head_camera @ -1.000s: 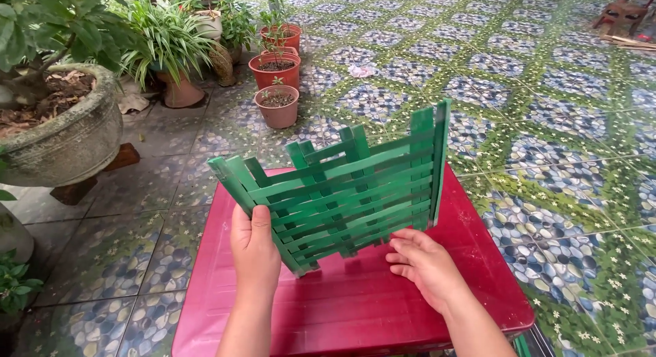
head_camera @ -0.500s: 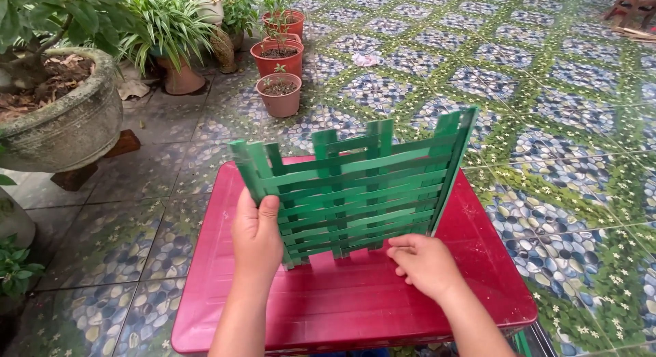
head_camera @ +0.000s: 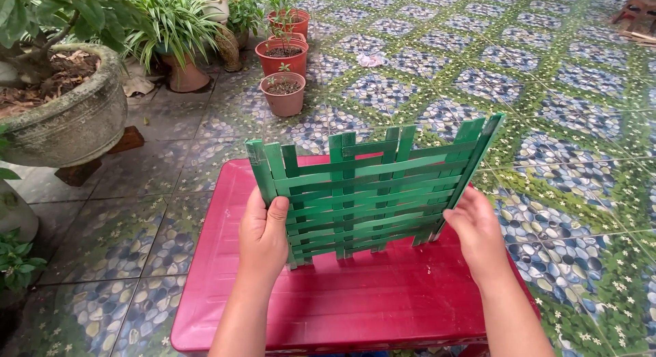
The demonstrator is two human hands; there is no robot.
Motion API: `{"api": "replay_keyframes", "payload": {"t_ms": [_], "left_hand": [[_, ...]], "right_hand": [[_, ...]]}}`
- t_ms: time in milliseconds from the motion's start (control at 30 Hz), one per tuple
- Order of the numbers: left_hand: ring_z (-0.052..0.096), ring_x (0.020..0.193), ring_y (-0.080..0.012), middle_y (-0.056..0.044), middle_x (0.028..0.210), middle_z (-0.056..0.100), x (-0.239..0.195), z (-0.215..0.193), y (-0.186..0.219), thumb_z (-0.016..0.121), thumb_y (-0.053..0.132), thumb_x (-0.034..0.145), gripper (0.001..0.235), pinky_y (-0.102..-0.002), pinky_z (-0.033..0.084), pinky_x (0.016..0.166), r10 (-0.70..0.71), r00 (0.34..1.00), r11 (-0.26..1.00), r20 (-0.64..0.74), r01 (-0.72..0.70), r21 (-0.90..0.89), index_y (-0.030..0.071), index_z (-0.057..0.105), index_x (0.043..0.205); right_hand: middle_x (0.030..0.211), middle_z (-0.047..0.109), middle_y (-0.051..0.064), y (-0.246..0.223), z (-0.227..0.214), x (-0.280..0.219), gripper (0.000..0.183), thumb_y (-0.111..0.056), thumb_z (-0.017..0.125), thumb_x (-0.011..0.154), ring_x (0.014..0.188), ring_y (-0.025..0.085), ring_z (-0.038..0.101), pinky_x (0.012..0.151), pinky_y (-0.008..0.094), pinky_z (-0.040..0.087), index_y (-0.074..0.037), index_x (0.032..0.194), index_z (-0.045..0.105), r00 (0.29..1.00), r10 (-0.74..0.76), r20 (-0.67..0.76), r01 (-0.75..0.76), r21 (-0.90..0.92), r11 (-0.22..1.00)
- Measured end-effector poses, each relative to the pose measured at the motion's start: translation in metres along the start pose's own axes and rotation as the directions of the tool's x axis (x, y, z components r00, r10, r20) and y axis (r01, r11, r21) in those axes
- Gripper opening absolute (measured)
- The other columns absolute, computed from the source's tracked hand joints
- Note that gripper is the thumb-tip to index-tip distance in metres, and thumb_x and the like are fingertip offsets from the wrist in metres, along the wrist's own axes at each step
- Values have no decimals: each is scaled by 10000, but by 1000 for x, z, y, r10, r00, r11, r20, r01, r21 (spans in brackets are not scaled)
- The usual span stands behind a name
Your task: The person weaves green plastic strips by hand, threading a horizontal strip through vertical strips to form a flat woven mat. The person repeatedly lifts, aligns, and presses the woven section to tighten the weave and maintain a rectangular shape.
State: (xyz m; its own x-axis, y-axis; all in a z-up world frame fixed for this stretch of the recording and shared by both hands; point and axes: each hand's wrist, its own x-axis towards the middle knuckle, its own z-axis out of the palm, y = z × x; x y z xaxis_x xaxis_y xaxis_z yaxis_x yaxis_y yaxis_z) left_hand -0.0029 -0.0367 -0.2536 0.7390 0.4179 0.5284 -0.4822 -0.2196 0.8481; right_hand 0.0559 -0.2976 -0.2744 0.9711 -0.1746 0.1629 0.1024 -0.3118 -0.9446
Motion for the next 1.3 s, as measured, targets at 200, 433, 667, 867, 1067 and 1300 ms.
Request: {"api": "replay_keyframes", "payload": {"t_ms": [200, 433, 667, 867, 1067, 1300], "left_hand": [[467, 912, -123, -65, 954, 614, 5, -8, -1, 458, 184, 907, 283, -412, 436, 859, 7, 1000, 1000, 9, -7, 0, 67, 550, 1148], [511, 797, -76, -6, 909, 606, 11, -19, -23, 444, 186, 912, 275, -315, 533, 701, -88, 996, 975, 30, 92, -200, 94, 530, 1157], [520, 756, -62, -5, 893, 611, 9, -19, -23, 462, 176, 903, 272, -300, 550, 651, -123, 991, 952, 45, 130, -278, 95, 532, 1153], [578, 932, -173, -52, 1020, 607, 10, -19, -18, 507, 306, 832, 405, -317, 500, 789, -145, 986, 933, 78, 162, -320, 46, 519, 1142], [592, 921, -176, -47, 1013, 618, 11, -22, -8, 499, 316, 828, 408, -321, 513, 772, -176, 980, 936, 92, 196, -291, 59, 526, 1143], [539, 994, -193, -95, 1082, 531, 36, -34, 51, 546, 304, 817, 427, -303, 461, 856, 205, 978, 969, 36, -208, 131, 39, 447, 1137]], "right_hand": [[1113, 563, 149, 7, 13, 0, 384, -68, 468, 840, 1054, 209, 503, 940, 410, 387, 0, 1218, 460, 970, -215, 116, 160, 362, 918], [1145, 552, 132, 14, 26, -5, 381, -69, 446, 863, 1080, 239, 524, 958, 429, 376, -54, 1243, 429, 961, -237, 145, 172, 358, 918], [1126, 558, 132, 7, 25, -8, 344, -77, 438, 875, 1073, 237, 528, 962, 430, 379, -53, 1218, 440, 959, -240, 151, 175, 352, 919], [1223, 510, 79, 4, 26, -5, 470, -195, 458, 818, 1128, 200, 486, 971, 331, 388, -64, 1262, 384, 958, -229, 172, 163, 329, 930], [1212, 521, 79, 12, 25, 0, 452, -191, 444, 825, 1118, 207, 494, 951, 345, 400, -65, 1255, 390, 965, -189, 180, 138, 263, 955], [1212, 522, 75, 9, 20, 0, 443, -188, 444, 829, 1124, 209, 497, 951, 353, 409, -65, 1252, 401, 958, -196, 210, 145, 236, 961]]}}
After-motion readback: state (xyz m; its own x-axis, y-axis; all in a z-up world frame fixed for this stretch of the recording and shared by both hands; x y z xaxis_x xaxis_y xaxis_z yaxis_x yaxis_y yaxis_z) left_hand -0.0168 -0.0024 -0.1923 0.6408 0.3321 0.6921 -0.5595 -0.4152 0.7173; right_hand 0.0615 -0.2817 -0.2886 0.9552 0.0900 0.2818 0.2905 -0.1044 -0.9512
